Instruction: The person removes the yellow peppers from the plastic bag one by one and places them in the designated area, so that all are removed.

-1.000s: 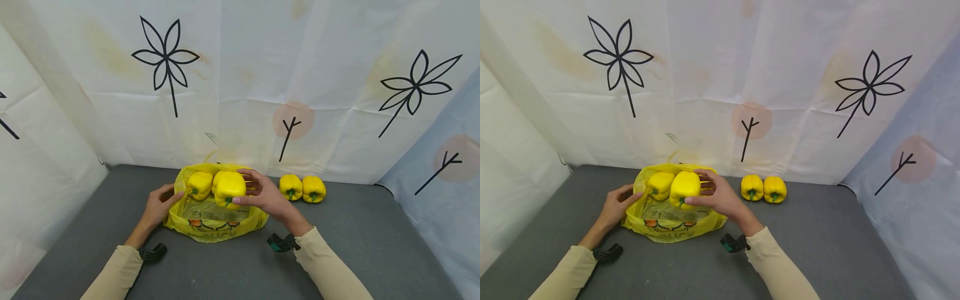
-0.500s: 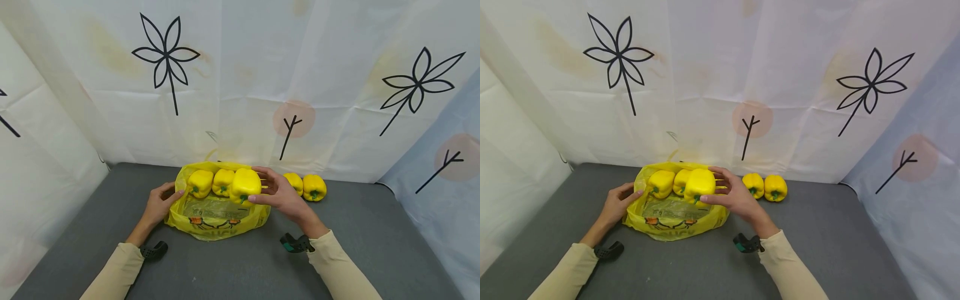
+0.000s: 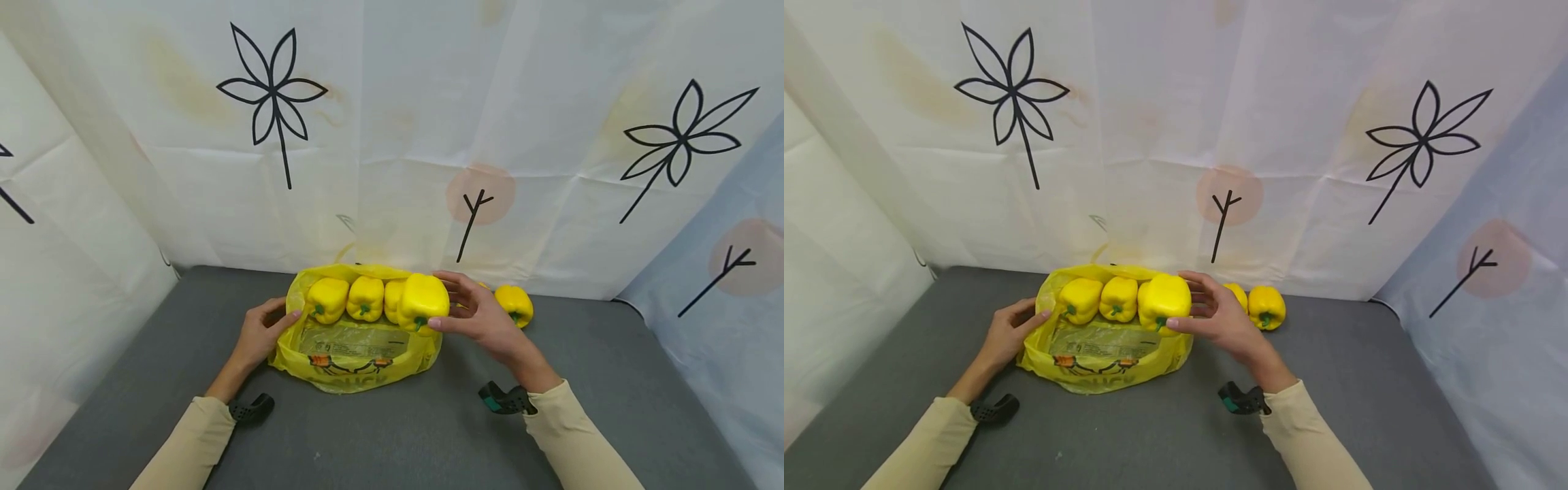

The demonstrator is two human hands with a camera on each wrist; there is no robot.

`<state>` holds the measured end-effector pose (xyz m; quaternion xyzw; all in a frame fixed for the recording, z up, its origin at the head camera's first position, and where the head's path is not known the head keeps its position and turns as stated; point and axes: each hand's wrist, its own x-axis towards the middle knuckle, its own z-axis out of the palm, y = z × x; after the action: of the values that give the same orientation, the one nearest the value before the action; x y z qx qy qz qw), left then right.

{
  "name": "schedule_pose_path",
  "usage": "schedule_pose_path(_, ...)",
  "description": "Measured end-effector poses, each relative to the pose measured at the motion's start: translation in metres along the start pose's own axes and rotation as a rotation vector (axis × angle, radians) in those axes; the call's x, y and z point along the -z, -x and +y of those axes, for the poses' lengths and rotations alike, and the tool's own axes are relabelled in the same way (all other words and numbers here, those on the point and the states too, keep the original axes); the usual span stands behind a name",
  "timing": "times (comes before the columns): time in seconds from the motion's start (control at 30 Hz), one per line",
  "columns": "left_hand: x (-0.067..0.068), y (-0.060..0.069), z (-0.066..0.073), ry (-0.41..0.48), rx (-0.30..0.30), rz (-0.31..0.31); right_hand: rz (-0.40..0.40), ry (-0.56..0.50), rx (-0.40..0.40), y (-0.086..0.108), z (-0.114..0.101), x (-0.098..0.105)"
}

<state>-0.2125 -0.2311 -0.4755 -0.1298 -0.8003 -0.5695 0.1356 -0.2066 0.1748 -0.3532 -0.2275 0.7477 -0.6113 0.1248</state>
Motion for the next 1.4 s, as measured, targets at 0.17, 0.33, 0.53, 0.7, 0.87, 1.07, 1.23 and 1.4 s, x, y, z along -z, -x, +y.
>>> schedule_pose_path(0.17,0.0,0.001,0.0,0.001,-0.005,-0.004,0.014,-0.001,-0.012,0.006,-0.001,0.009)
schedule_pose_path(0.33,0.001,0.0,0.0,0.009,-0.008,-0.001,0.043,0.014,-0.026,0.012,-0.001,0.021)
schedule_pose_path(0.53,0.0,0.001,0.002,0.004,-0.003,0.005,0.072,0.073,-0.05,0.018,0.0,0.037)
schedule_pose_path(0.7,-0.001,0.002,0.001,-0.005,-0.007,0.006,0.095,0.108,-0.073,0.024,0.001,0.049)
schedule_pose_path(0.87,-0.001,0.001,0.0,0.007,0.008,0.013,0.113,0.138,-0.088,0.029,0.003,0.062)
schedule_pose_path(1.07,-0.001,0.0,-0.001,0.015,0.012,0.015,0.115,0.147,-0.102,0.036,0.003,0.077)
schedule_pose_path(1.23,-0.001,0.0,0.0,0.019,0.006,0.01,0.122,0.161,-0.107,0.041,0.002,0.089)
schedule_pose_path(1.4,-0.001,0.0,0.0,0.012,0.007,0.01,0.132,0.19,-0.108,0.045,0.004,0.1)
